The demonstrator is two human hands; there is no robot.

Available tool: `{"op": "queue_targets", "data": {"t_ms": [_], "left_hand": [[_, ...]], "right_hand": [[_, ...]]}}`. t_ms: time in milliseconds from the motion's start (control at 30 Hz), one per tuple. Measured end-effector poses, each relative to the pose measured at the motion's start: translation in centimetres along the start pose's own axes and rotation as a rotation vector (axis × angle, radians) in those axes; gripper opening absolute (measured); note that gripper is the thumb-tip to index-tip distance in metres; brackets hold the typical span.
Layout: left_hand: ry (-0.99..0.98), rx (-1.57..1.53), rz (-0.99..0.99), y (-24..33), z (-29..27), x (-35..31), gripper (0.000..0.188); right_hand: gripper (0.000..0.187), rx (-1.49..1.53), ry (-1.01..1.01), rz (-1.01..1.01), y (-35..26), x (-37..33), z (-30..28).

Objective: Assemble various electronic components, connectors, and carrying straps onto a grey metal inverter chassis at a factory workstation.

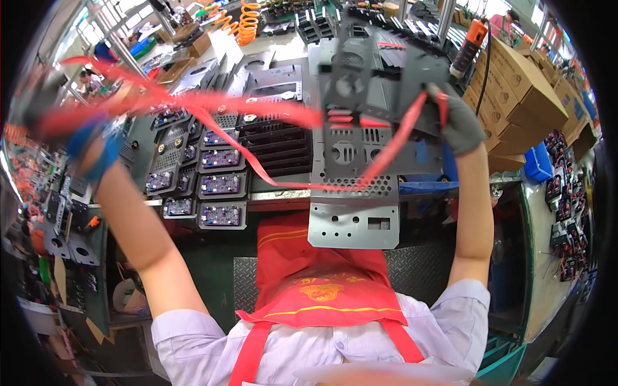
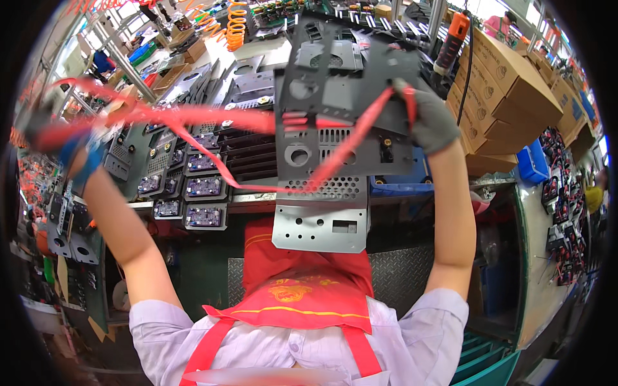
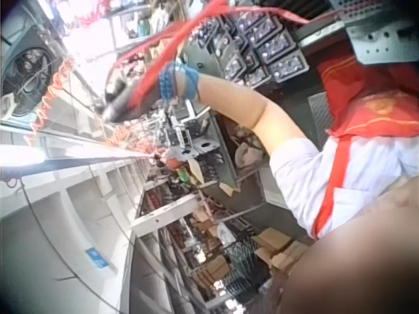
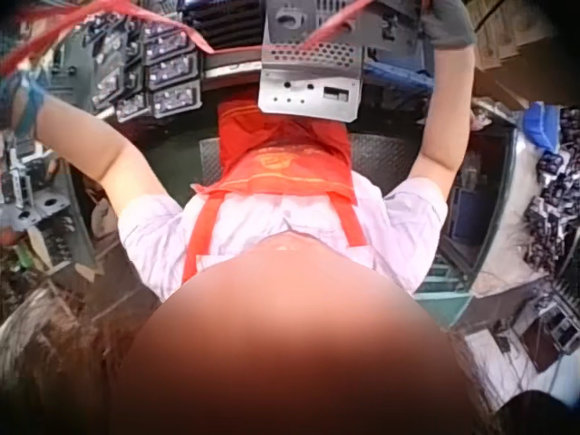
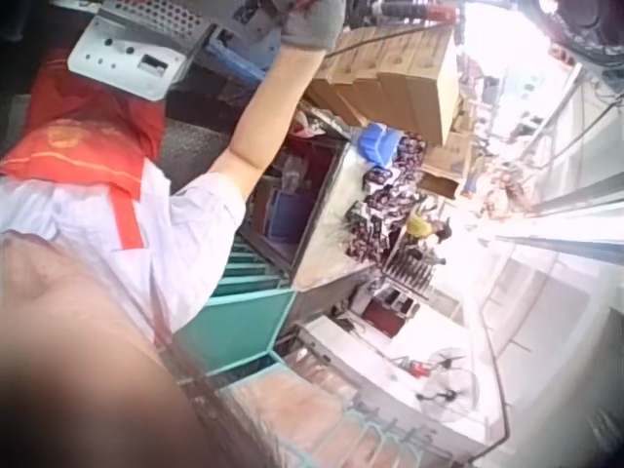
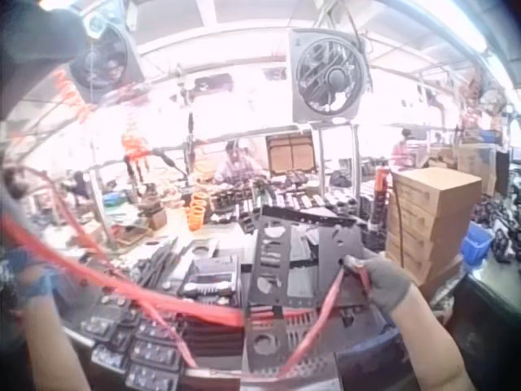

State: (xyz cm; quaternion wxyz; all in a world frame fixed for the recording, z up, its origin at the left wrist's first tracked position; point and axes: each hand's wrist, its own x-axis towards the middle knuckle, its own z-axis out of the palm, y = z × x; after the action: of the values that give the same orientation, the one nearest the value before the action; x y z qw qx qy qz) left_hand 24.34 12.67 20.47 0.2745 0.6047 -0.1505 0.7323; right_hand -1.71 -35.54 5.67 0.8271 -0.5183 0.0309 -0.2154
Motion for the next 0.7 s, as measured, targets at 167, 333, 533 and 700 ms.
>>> {"op": "queue_targets", "data": {"t_ms": [167,333,533,700], "left_hand": [[0.338,0.368,0.164,3.6,-19.8,2.4,0.039],[0.069,0.451,-0.106,6.2,-30.1,-1.7,0.049],[-0.777,-0.689,-0.733,2.7,-36.4,-2.0,0.037],[-1.086,-0.533,-0.659,-0.2,-36.7,-7.9,0.036]], "right_hand": [[0.021,-0.118,0.017,0.492,3.7,4.1,0.4],[0.031,-0.420,0.029,0.388,5.7,5.5,1.0],[0.035,-1.608,0.131,-0.427,6.3,5.4,0.1],[0.031,-0.289,0.326,-0.133,4.6,-1.1,-4.3]]}}
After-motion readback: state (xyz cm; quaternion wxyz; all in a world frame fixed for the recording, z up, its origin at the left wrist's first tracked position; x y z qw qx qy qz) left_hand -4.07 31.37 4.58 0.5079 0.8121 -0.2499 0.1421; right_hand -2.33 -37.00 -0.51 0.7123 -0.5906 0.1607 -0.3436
